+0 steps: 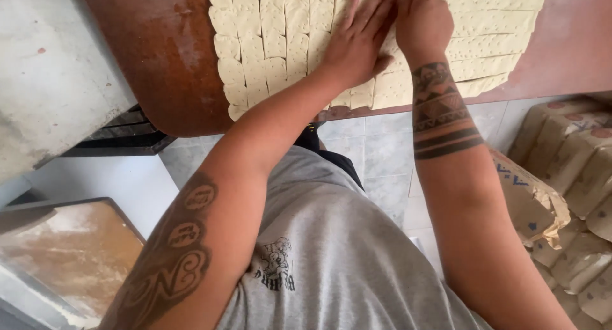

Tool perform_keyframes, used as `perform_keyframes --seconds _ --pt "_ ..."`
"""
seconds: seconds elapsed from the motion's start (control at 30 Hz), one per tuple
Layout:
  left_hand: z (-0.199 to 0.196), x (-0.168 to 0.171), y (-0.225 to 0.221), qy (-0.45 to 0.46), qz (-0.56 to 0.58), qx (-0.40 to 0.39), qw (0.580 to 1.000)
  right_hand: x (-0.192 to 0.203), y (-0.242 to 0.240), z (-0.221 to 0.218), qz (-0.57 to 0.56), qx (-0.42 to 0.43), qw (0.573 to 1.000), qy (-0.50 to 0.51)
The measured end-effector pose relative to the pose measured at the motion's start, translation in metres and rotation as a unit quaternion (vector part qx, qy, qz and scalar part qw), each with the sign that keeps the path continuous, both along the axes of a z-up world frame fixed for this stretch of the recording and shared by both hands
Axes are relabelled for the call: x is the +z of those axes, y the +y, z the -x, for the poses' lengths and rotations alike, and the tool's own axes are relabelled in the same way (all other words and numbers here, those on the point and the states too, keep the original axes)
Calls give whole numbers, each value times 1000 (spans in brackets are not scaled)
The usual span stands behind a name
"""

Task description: Cutting a sheet of dough into strips and arranging them into a circular shape on a scale to prepare bread products.

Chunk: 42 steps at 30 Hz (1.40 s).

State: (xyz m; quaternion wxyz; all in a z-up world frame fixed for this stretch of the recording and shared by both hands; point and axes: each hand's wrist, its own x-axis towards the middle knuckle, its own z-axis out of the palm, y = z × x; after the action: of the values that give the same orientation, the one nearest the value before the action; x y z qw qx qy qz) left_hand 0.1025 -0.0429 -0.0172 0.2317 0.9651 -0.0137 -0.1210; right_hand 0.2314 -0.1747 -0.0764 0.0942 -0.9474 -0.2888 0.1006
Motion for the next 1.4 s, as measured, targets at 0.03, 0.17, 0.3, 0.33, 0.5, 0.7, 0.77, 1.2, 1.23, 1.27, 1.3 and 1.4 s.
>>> perform_keyframes --seconds 0.03,0.17,0.3,0.33,0.5,0.7,0.77,1.2,1.23,1.27,1.3,1.4 --pt "1 -6 -1 1 1 -1 1000 2 -2 6 1 -1 1000 1" --pt "0 -17 -5 -42 -10 20 999 22 -36 61 33 -5 998 59" --pt "1 -22 -10 -25 -23 20 999 48 -98 154 83 -44 990 103" --pt "2 -19 -11 -25 -23 22 999 41 -105 160 83 -42 990 102" --pt "38 23 -33 42 7 -86 995 2 -123 173 17 -62 994 92" --pt "87 -69 -82 -134 -157 -41 978 30 -136 188 70 -40 991 110" --pt "89 -67 -84 -146 -166 -32 975 36 -165 226 73 -42 992 98" --pt "6 -5 -53 -5 -21 12 1000 31 -127 105 -111 -38 992 34" --pt "-2 -8 -48 -3 -20 12 1000 24 -106 78 -110 -38 993 36" --pt "-11 -11 -43 -11 -7 9 1000 18 -86 51 -75 -24 997 21" --pt "-20 -14 -37 -21 5 6 1000 11 -64 22 -41 -9 999 4" --pt "-22 -9 -32 -35 -6 -1 999 3 -26 -19 -18 -14 1000 3"
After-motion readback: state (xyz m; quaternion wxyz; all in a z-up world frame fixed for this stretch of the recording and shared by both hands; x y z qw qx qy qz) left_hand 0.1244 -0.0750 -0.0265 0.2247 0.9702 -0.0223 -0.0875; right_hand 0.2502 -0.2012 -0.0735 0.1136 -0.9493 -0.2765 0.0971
